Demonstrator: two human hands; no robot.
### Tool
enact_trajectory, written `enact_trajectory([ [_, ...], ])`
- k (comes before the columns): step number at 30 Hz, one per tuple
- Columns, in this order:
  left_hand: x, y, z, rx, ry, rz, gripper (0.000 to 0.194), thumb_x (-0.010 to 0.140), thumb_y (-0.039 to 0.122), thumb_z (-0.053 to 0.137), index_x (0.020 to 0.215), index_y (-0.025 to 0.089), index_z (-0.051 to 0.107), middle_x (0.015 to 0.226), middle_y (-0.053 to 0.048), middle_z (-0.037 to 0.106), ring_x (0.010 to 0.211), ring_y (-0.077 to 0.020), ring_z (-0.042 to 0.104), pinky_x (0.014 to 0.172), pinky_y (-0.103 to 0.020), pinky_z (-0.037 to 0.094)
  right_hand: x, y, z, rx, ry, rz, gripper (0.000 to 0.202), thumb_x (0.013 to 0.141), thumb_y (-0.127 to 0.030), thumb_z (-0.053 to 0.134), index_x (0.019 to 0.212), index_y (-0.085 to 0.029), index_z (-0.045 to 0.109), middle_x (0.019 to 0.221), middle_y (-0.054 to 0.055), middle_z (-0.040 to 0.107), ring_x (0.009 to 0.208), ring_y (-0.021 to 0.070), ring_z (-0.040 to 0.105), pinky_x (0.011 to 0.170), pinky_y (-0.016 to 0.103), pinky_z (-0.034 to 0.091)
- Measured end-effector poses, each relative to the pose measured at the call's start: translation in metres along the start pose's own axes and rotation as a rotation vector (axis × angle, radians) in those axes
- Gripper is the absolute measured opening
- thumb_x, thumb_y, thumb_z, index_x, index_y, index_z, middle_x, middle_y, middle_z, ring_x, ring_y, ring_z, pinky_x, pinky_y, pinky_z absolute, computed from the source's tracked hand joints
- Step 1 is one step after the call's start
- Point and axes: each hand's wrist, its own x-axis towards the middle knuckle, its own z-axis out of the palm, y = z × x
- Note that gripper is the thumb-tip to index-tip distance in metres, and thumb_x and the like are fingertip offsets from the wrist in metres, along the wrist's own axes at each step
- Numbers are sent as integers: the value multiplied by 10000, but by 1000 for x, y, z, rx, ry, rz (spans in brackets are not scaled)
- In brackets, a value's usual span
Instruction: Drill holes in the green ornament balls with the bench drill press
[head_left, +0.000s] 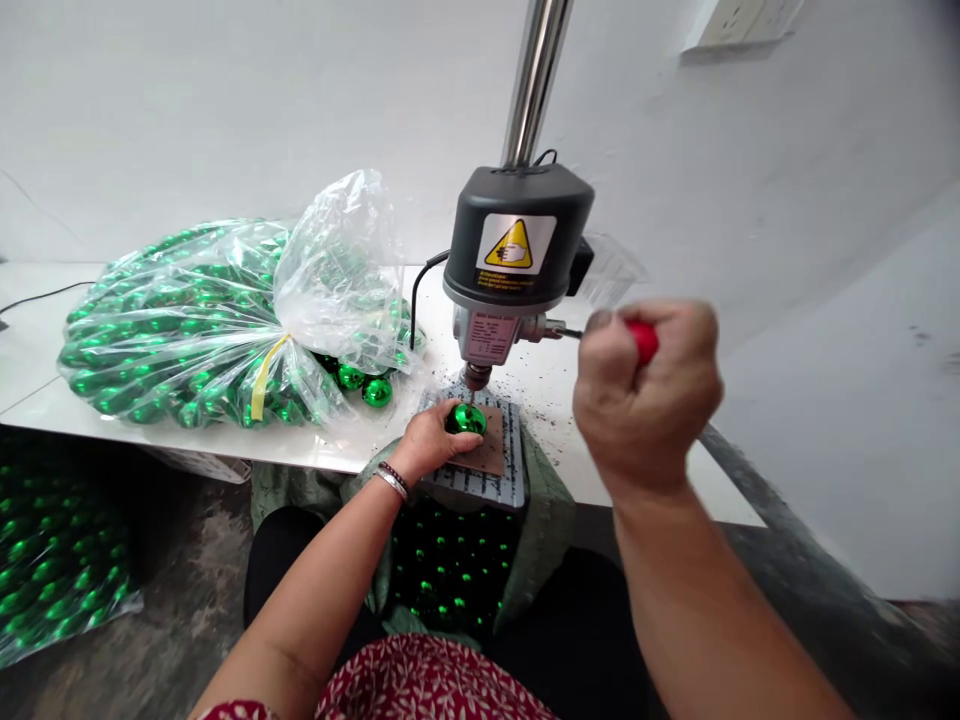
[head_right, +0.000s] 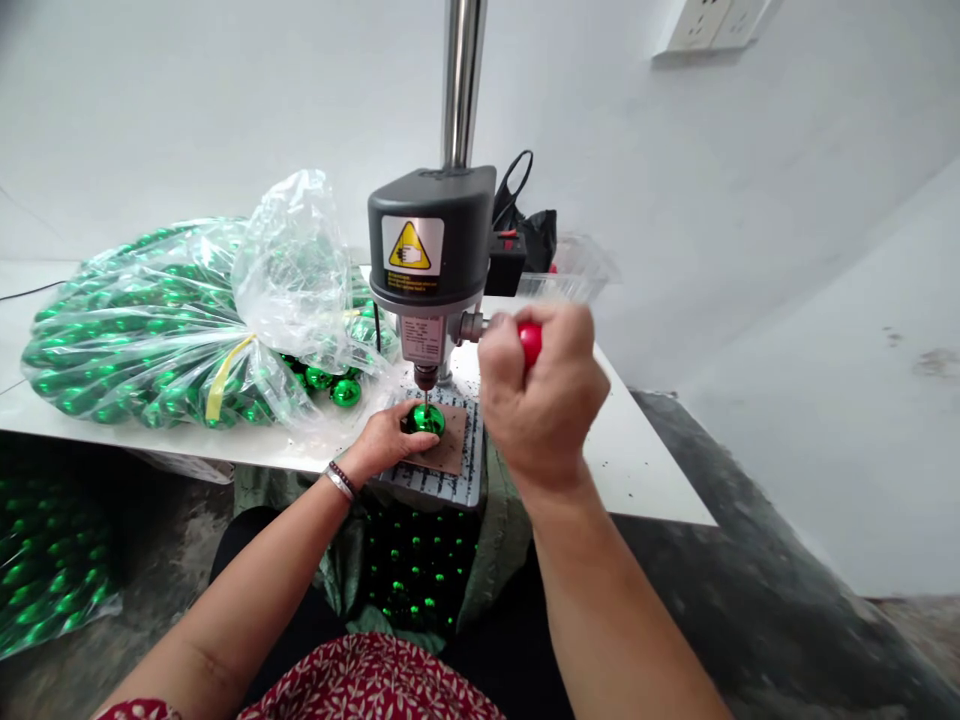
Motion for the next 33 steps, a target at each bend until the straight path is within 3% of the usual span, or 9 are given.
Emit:
enact_trajectory([
  [4,-12,1,-2,-68,39,5,482,769,286,801,1241,212,733,1013,-5,776,961,-219,716,897,-310,559,45,-8,6,-11,-111,79,221,904,-402,540,777,-237,469,635,-66,490,584,89,419,602,271,366],
  [7,-30,2,-10,-55,45,25,526,753,291,814,1264,203,721,1077,-27,774,1001,-235,708,941,-338,555,53,-8,8,-50,-116,90,212,909,-349,567,773,-226,461,651,-74,483,617,84,411,635,264,356],
  [11,-58,0,-29,-38,-194,101,541,745,310,825,1271,223,731,1074,-28,776,989,-240,697,922,-352,559,48,-7,9,-84,-99,77,210,928,-310,593,793,-223,459,655,-78,476,616,85,418,642,262,354],
  [14,-71,-6,-41,-23,-338,64,711,733,374,867,1402,211,687,1007,-38,784,893,-234,702,828,-344,574,46,-4,10,-97,-78,49,217,964,-333,583,816,-221,470,648,-85,472,594,80,428,628,258,357],
  [17,-64,-14,-53,15,-212,27,632,849,411,790,1426,177,680,1048,-77,800,856,-225,716,810,-347,592,45,1,13,-103,-52,9,239,990,-380,556,829,-213,496,651,-80,498,583,78,445,612,253,362],
  [20,-38,-21,-68,237,144,-30,400,971,290,634,1339,168,731,1279,-139,776,1077,-258,741,994,-379,583,43,5,15,-108,-16,-16,288,1000,-442,539,833,-206,526,654,-73,514,579,77,450,606,254,374],
  [22,-17,-24,-78,451,304,-109,404,981,183,567,1356,153,714,1407,-172,723,1271,-285,693,1109,-394,532,42,6,16,-104,2,-26,318,1003,-477,520,836,-208,531,648,-74,510,571,75,444,598,249,372],
  [27,15,-24,-87,736,163,-237,450,992,211,555,1435,204,632,1554,-162,616,1332,-317,673,1057,-409,561,42,1,14,-92,-13,-4,253,965,-428,544,823,-220,513,670,-63,531,598,85,468,621,268,394],
  [33,5,-22,-78,884,89,-284,519,883,223,694,1383,109,611,1357,-239,700,1267,-392,692,1044,-468,549,42,-6,9,-48,-69,61,176,918,-382,523,830,-241,468,698,-38,527,622,114,455,644,296,402],
])
